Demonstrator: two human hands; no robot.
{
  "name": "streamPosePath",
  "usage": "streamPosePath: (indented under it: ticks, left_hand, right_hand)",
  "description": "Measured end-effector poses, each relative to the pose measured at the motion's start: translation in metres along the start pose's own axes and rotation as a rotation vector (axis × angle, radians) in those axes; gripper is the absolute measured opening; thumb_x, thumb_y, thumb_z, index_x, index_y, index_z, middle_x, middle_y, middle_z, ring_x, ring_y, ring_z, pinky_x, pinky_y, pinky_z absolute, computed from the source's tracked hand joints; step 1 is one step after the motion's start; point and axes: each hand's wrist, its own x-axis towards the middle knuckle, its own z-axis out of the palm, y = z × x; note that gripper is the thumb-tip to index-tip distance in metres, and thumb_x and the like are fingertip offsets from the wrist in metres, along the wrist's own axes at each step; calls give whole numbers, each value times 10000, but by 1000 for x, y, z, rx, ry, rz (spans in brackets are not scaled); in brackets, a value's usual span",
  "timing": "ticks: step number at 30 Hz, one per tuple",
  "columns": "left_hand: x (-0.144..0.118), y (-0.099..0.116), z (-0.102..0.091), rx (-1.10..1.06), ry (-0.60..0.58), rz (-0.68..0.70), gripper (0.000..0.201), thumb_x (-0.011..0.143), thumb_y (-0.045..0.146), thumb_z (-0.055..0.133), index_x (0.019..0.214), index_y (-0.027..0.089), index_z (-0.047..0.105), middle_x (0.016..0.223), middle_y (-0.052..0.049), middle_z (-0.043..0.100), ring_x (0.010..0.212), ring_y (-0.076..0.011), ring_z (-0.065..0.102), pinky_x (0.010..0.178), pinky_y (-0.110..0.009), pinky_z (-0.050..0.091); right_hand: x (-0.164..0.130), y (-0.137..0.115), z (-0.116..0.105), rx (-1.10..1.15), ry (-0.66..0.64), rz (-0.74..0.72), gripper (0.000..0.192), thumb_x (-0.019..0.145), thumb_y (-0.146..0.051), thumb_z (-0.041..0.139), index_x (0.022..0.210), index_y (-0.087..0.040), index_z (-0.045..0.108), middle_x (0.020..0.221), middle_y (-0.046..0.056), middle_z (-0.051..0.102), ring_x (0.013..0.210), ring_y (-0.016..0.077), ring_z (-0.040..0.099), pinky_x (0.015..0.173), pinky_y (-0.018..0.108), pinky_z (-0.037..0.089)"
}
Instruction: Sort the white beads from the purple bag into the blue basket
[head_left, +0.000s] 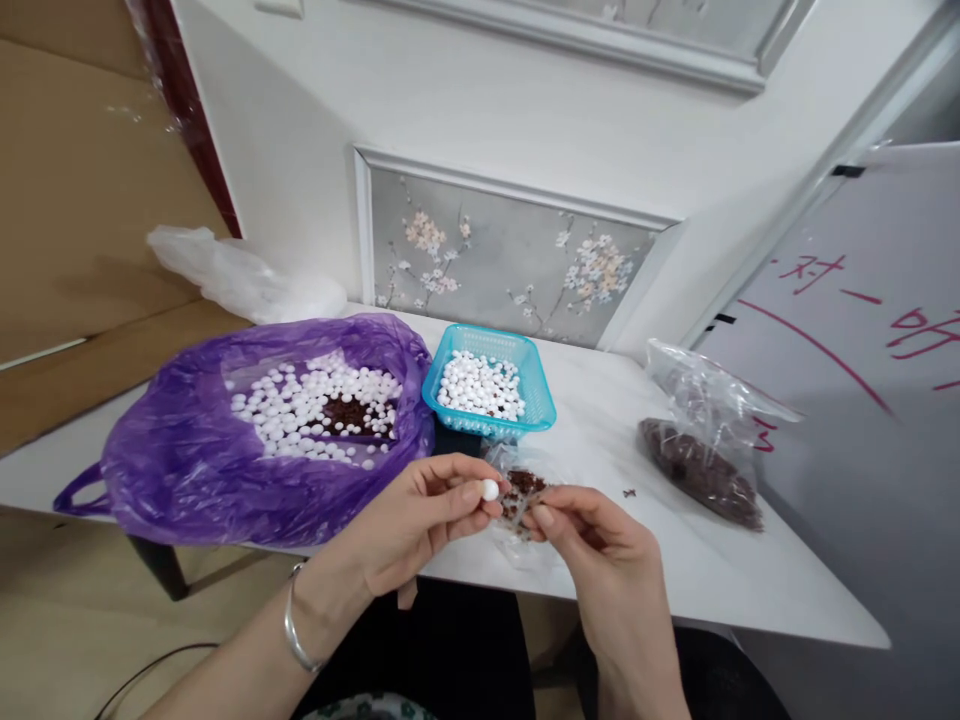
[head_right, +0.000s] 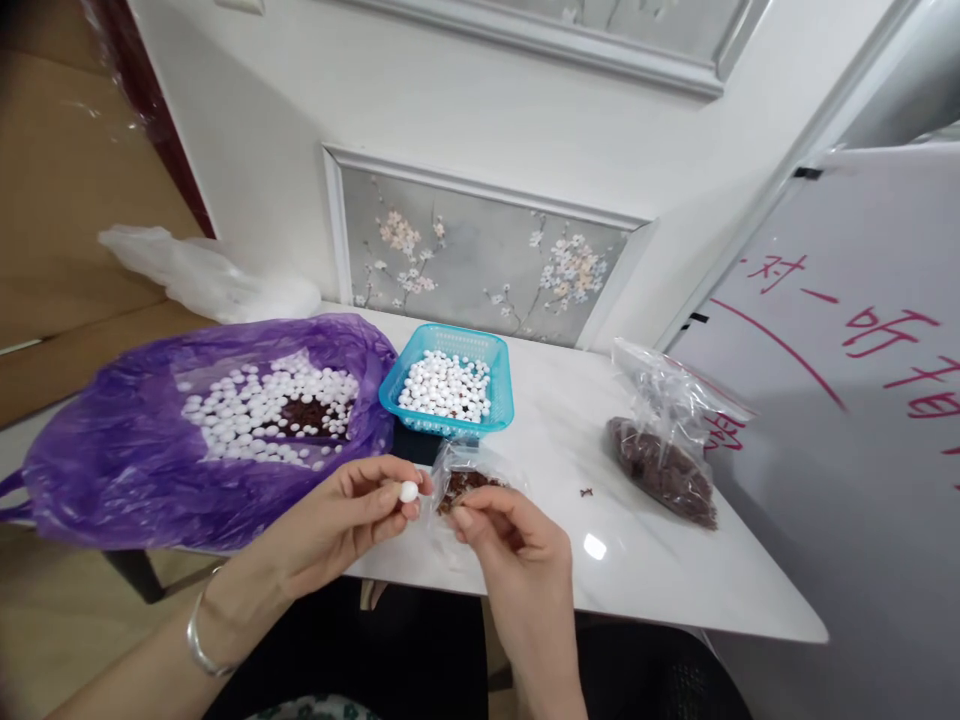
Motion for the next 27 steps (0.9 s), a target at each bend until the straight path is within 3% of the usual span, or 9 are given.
streamPosePath:
  ticks: [6,14,22,27]
  left_hand:
    - [2,-10,11,-94,-115,-3,93,820,149,716,906,156,750,783,-14,715,733,-92,686,772,-182,541]
    - [0,-8,20,-55,-146,67,43,810,134,719,838,155,744,742,-4,706,708,-112,688,745,-208,537]
    - [-1,-8,20,0,-93,92,35,780,162,755,814,173,754,748,7,705,708,-93,652,695,-179,500]
    - [-2,-6,17,143,-54,158,37,763,183,774,798,192,767,740,15,707,699,-88,623,680,-178,482]
  right_hand:
    - [-12,-23,9,82,-78,-59,48,799,-187,713,795,-217,750,690,-2,720,656,154,681,626,247,583]
    - [-14,-27,13,142,-69,-56,93,804,-142,701,799,-230,732,692,-28,733,652,117,689,639,181,576]
    - [-14,-30,13,24,-100,-82,93,820,-179,696,750,-231,727,685,-30,700,654,115,641,614,174,525]
    - [-14,-30,14,0,-105,-81,85,825,-194,686,749,-220,714,670,-25,684,640,122,626,603,187,510]
